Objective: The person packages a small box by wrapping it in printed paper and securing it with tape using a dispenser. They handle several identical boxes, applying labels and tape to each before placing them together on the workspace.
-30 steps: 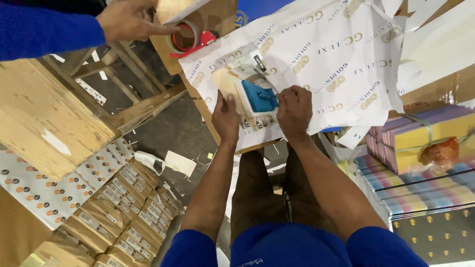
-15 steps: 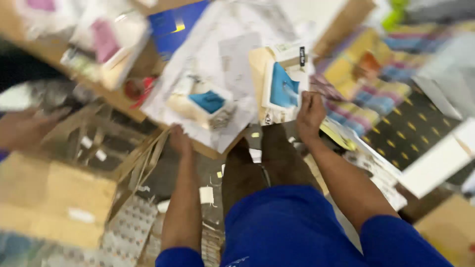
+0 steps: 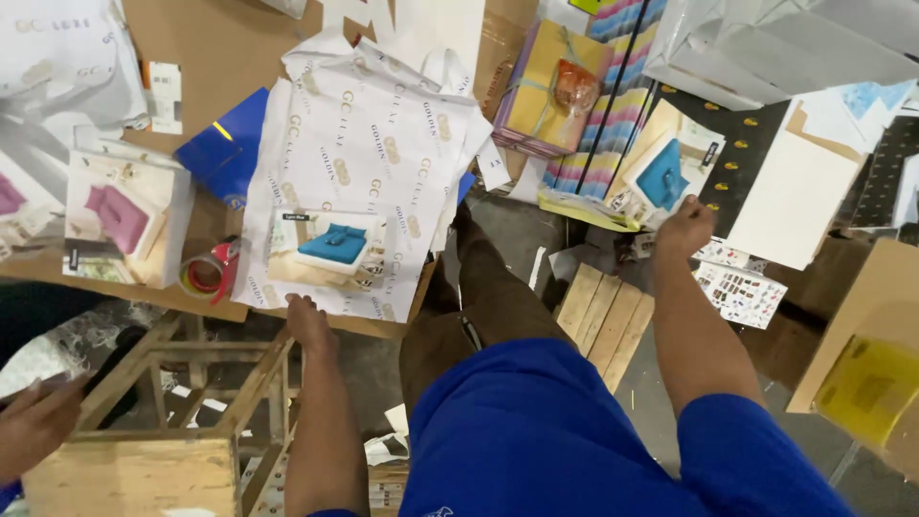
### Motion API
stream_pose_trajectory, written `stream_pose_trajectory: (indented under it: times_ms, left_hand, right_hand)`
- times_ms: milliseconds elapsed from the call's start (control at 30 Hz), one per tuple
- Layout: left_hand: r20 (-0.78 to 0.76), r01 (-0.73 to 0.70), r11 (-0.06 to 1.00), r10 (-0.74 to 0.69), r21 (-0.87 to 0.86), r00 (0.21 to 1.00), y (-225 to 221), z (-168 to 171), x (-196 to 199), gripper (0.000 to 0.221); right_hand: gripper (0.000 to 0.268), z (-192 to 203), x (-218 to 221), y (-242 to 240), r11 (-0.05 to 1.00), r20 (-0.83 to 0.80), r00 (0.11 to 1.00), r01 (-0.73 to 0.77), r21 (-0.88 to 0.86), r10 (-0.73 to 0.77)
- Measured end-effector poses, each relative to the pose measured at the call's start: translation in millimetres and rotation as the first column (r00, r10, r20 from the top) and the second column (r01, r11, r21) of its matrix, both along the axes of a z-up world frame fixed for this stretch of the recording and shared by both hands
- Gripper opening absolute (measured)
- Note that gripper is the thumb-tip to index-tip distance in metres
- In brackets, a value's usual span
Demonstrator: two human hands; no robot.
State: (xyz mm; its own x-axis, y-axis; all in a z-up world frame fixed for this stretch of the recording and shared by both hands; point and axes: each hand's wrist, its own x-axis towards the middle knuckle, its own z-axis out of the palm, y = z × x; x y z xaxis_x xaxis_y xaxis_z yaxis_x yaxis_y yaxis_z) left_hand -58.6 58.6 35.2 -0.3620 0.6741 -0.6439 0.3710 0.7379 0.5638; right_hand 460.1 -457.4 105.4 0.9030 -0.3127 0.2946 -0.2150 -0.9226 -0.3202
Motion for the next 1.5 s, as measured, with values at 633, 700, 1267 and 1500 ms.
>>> stream_pose_trajectory:
  times_ms: [633,700,1267,1500]
  left_hand:
    - [0.737,0.141,0.985,-0.024,-0.097,0.675,-71,136,120,0.058]
    - [0.84,0.097,0.983,0.082,-0.158,0.537,-77,144,129,0.061]
    - [0.424,-0.108,0.994,0.096,0.006,0.9,-45,186,102,0.032]
    - [0.352,-0.05,0.998,0.034,0.036,0.935,-35,177,79,0.041]
  right_hand:
    - [0.009,114,-146,304,0.534,-0.392,0.446,-0.257,0.805,0.805]
    - [0.008,106,-166,329,0.48,-0.366,0.336,-0.377,0.792,0.868]
    - [0.011,69,-178,333,0.409,-0.314,0.275,-0.441,0.799,0.909]
    - [0.01,60,-69,223,0.424,0.029,0.572,-0.639,0.642,0.819]
